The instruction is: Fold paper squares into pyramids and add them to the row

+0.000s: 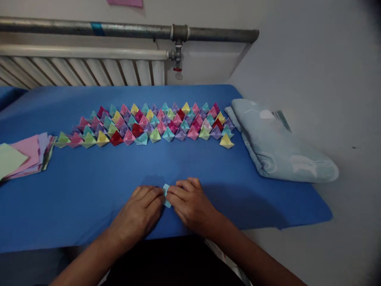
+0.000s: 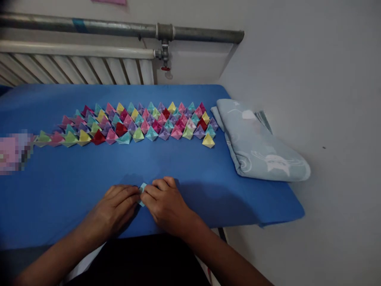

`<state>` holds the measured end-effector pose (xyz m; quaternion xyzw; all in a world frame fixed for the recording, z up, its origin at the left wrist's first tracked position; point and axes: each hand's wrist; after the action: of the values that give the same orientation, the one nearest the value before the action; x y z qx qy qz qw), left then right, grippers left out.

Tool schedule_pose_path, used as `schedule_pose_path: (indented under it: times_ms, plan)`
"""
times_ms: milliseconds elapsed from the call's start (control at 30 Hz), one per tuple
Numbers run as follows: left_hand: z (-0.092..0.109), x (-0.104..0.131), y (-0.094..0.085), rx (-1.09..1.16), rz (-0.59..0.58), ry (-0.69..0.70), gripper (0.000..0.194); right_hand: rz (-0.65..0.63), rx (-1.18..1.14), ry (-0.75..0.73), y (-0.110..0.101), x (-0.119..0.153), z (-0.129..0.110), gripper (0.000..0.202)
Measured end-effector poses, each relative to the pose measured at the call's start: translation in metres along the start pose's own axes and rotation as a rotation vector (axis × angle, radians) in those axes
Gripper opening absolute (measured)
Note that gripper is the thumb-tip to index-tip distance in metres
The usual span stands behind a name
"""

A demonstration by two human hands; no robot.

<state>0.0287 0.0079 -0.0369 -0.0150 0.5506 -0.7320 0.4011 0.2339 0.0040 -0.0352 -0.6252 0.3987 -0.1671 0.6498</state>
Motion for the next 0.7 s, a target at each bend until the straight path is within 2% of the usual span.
schedule_pose_path:
  times_ms: [167, 433, 500, 600, 700]
  plan:
    - [0.001, 0.011, 0.006, 0.002, 0.04, 0.008, 0.026, -0.094, -0.034, 0.006, -0.005, 0.009, 0.0, 0.026]
    - [-0.004, -0.001, 0.004, 0.001, -0.105, 0.027, 0.028, -0.167, -0.106, -0.022, -0.01, 0.009, 0.005, 0.029]
    - [-0.006, -0.004, 0.002, 0.011, -0.122, 0.056, 0.028, -0.131, -0.162, 0.0, -0.012, 0.01, 0.007, 0.031]
    - [-0.008, -0.005, 0.001, 0.009, -0.108, 0.072, 0.026, -0.008, -0.27, 0.132, -0.012, 0.012, 0.007, 0.036]
    - [-0.008, -0.003, 0.002, 0.013, -0.082, 0.071, 0.025, 0.048, -0.28, 0.217, -0.011, 0.013, 0.007, 0.031]
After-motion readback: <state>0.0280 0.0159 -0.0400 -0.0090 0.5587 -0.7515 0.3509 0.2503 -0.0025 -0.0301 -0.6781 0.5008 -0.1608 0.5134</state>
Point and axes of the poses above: each hand's wrist, its own x-axis away from the middle knuckle, its own y-axis out of the palm, z = x × y, and after that the axes turned 13 degrees about x, right-handed
